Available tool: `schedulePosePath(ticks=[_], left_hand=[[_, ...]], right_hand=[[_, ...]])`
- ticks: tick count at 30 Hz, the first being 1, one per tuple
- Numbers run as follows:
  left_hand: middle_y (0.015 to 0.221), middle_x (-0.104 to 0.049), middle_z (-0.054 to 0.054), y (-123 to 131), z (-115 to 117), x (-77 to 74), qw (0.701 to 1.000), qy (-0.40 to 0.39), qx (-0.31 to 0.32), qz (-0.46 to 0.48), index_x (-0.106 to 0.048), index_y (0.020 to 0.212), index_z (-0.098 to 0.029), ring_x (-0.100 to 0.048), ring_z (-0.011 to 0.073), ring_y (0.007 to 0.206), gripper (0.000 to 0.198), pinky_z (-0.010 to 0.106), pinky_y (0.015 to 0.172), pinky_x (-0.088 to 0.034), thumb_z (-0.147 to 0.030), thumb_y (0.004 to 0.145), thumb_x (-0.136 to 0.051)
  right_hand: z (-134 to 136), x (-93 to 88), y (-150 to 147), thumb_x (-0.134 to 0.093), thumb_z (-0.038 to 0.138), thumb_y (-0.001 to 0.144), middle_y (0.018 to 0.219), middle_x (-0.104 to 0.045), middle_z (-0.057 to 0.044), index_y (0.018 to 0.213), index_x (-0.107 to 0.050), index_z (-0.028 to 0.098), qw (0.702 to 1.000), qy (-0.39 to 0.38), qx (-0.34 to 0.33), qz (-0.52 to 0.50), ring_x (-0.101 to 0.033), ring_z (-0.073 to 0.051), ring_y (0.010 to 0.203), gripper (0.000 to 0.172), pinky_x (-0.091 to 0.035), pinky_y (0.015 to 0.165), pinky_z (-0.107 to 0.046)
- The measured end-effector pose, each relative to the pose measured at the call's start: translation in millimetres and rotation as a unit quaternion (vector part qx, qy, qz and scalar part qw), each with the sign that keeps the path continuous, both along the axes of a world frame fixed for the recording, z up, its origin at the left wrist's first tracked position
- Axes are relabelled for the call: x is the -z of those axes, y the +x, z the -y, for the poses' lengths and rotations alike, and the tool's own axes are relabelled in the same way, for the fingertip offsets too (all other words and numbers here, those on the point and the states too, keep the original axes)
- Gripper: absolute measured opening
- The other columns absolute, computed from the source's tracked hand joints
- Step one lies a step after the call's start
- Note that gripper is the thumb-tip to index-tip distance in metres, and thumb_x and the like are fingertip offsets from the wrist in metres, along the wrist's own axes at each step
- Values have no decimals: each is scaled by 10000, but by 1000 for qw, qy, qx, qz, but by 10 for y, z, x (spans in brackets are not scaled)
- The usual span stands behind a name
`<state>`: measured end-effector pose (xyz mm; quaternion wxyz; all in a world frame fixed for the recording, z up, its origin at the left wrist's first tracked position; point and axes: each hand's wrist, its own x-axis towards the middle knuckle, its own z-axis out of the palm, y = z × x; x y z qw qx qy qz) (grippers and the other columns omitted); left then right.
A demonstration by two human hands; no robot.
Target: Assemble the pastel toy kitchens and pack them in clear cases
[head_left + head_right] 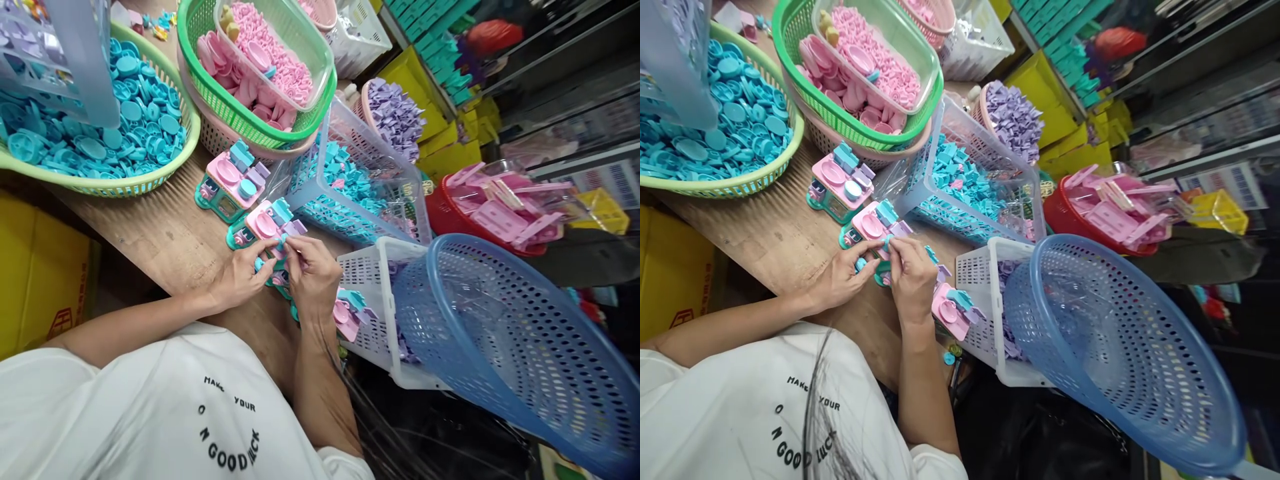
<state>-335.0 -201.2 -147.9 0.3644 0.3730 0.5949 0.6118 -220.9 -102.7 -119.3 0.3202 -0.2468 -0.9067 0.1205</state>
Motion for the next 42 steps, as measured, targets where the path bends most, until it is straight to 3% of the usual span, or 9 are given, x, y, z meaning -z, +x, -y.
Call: schedulePosePath(ticks=[4,7,10,16,20,24,27,32,42], left_hand=[[705,-578,-16,-50,7,-101,976,-42,7,215,-660,972,-132,-523,80,568,144,166,492,-391,-245,937,-579],[648,-563,-4,-113,25,-213,896,-103,43,430,-637,921,-117,-493,72,456,340,152,363,-311,-388,1020,-458],[673,-615,43,-136,67,-296,847,-129,42,515,-634,918,-96,-564,94,476,471,150,335,-331,-438,1054,-341],[694,-656,49,33,183,-305,888,-144,44,435,-649,922,-98,-589,98,488,462,145,319,-338,-536,983,-516],[618,-587,1,222,175,-295,911,-166,90,366,-622,833,-128,-550,84,461,448,141,326,-329,-556,951,-556],[583,-565,-13,380,98,-268,912,-202,152,322,-596,796,-133,-484,66,426,348,146,351,-325,-455,929,-583],[665,-604,-13,472,39,-230,919,-197,182,287,-634,929,-125,-521,65,472,238,144,368,-314,-342,844,-679],[695,-601,-36,616,-62,-192,946,-152,196,209,-602,1115,-129,-519,58,490,416,147,396,-342,-343,788,-744],[721,-590,-15,615,-214,-300,935,-160,221,224,-612,1111,-119,-538,83,530,392,160,388,-322,-334,783,-619]], right_hand=[[38,119,13,-532,240,997,995,-752,-88,1009,-744,232,999,48,0,23,-702,-212,918,213,-558,840,-345],[56,188,-4,-525,247,1004,1024,-753,-99,1014,-747,233,998,45,27,18,-695,-216,948,222,-543,867,-349],[64,143,-20,-532,249,1001,1030,-757,-95,994,-754,243,997,49,51,43,-662,-237,981,222,-505,891,-384],[227,-147,225,-577,277,983,1181,-715,-78,1130,-726,262,999,-17,-28,34,-597,-251,1123,210,-468,996,-445],[340,-133,518,-645,248,945,1079,-722,-75,1072,-728,239,990,-101,-98,26,-638,-225,1053,153,-523,950,-407],[348,-55,763,-644,197,933,979,-739,-65,939,-716,223,989,-125,-76,1,-661,-215,985,76,-533,903,-383],[349,-41,921,-628,191,936,938,-750,-52,931,-703,217,987,-150,-58,-5,-680,-197,926,80,-545,864,-354],[305,-60,1109,-584,231,962,993,-763,-57,1032,-716,215,976,-218,-16,-16,-711,-177,902,151,-565,822,-316],[142,-174,1066,-578,173,951,909,-716,-43,947,-704,202,976,-215,-16,24,-668,-176,864,130,-525,804,-313]])
